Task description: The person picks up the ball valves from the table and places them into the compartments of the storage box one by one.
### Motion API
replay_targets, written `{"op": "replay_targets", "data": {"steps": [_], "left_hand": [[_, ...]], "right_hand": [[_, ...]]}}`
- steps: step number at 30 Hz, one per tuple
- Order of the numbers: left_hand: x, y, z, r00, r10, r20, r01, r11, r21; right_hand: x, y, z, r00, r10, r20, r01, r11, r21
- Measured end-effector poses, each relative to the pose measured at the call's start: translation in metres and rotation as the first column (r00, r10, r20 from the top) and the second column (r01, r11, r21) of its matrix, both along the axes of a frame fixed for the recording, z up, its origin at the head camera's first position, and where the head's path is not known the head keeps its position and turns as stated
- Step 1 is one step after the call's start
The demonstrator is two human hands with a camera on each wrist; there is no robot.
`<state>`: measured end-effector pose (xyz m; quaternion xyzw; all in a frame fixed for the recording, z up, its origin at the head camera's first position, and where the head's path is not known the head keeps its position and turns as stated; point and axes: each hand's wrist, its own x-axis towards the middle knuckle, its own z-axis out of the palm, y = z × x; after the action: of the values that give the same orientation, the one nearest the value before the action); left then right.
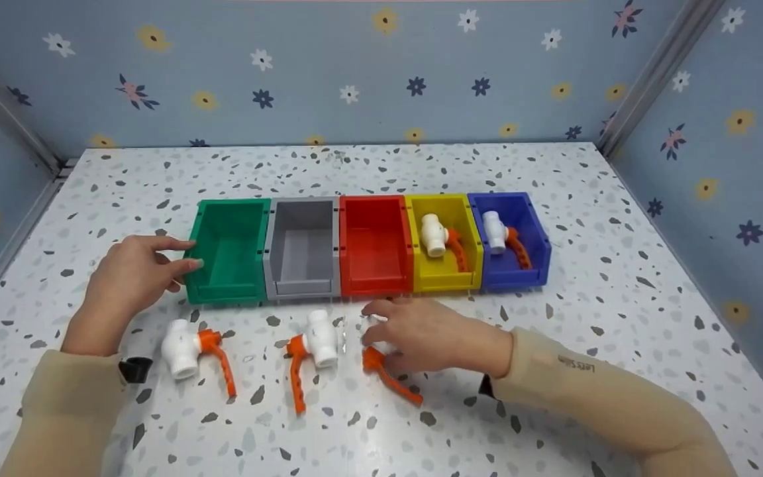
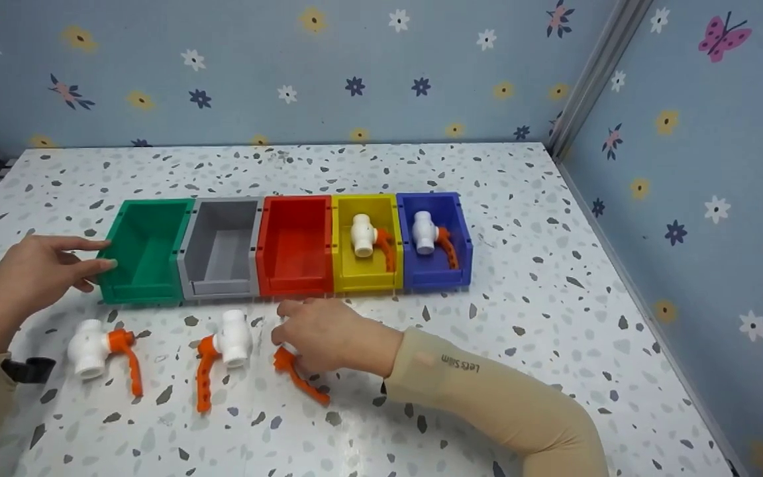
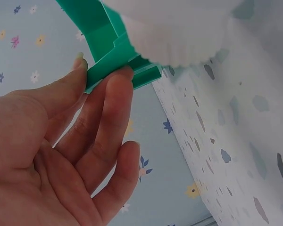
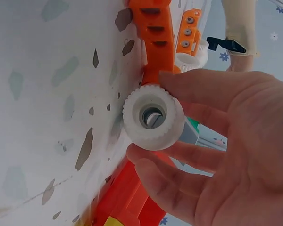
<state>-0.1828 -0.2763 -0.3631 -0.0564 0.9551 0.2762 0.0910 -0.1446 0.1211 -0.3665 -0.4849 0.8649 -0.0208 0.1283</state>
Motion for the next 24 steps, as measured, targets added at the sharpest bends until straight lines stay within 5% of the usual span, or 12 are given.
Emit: {"op": "replay_targets", "data": {"steps": [16, 24], "left_hand": [[0.003, -0.002, 0.000, 1.000, -0.006, -0.027, 0.006, 1.000, 0.003], [0.001, 0.000, 0.001, 1.000, -0.017, -0.025, 0.018, 1.000, 0.004]], "right_hand": [[0.004, -0.013, -0.003, 0.995, -0.036, -0.090, 0.042, 0.997, 0.066], [0.003, -0.009, -0.004, 0.996, -0.087, -0.038, 0.088, 0.996, 0.027]]}}
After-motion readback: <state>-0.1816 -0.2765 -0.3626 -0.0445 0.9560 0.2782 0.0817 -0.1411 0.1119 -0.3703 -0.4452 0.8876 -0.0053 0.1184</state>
